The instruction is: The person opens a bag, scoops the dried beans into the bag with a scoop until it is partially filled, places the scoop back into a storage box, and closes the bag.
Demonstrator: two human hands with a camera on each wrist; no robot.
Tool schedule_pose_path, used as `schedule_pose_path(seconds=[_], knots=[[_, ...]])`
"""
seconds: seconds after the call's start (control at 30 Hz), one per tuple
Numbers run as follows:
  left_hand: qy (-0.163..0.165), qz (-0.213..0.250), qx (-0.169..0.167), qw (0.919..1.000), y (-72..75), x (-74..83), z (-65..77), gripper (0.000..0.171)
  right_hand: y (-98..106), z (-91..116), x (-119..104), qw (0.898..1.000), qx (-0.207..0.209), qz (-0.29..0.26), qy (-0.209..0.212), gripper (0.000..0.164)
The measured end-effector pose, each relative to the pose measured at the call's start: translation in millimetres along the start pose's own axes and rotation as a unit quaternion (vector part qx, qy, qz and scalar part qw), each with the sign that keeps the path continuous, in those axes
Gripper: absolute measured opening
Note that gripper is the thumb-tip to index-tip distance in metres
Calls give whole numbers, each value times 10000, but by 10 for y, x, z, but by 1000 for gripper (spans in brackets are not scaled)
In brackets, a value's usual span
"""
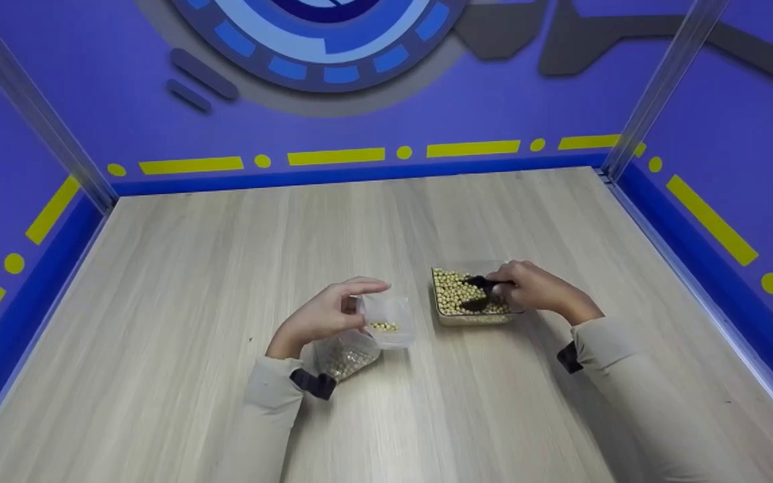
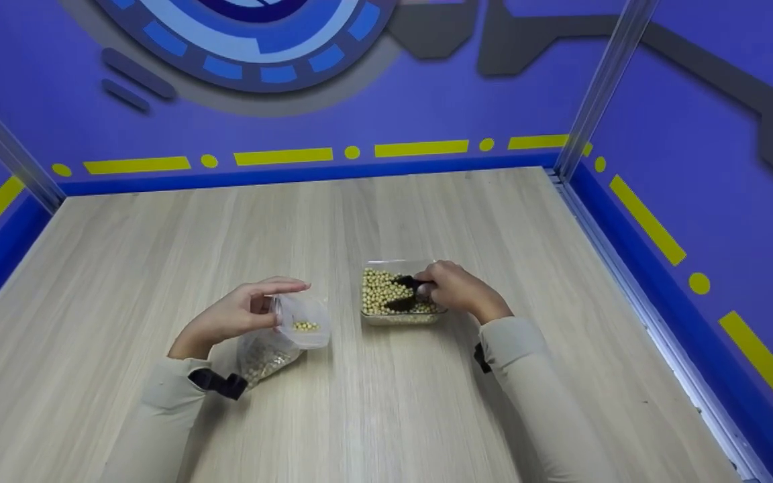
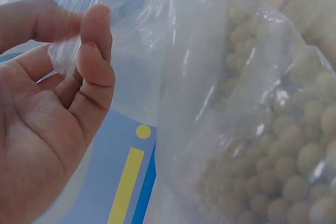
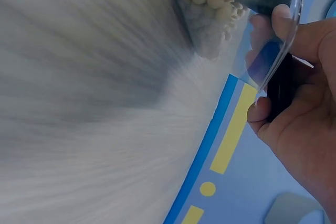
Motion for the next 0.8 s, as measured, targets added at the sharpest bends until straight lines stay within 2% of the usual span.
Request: schedule_pose_path(seconds=[0.3, 0.53, 0.8], knots=[[-9, -10, 13, 10000, 0, 4, 11, 58, 2, -40, -57, 9997, -140, 185, 9, 28], [-41, -13, -7, 10000, 3, 7, 0, 58, -53, -5, -9, 9995, 291, 140, -63, 31], [-12, -26, 79, 10000, -7, -1, -6, 58, -141, 26, 45, 9969, 747, 100, 241, 31]])
Point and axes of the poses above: each hand's wrist, its own z-axis away from the middle knuckle, its own y-axis out of the back of the hand, x = y × z, the point moved 1 cm from there along -z, towards the middle knuckle, and after that the axes turned 13 degrees about -y, right-handed, at the moved point
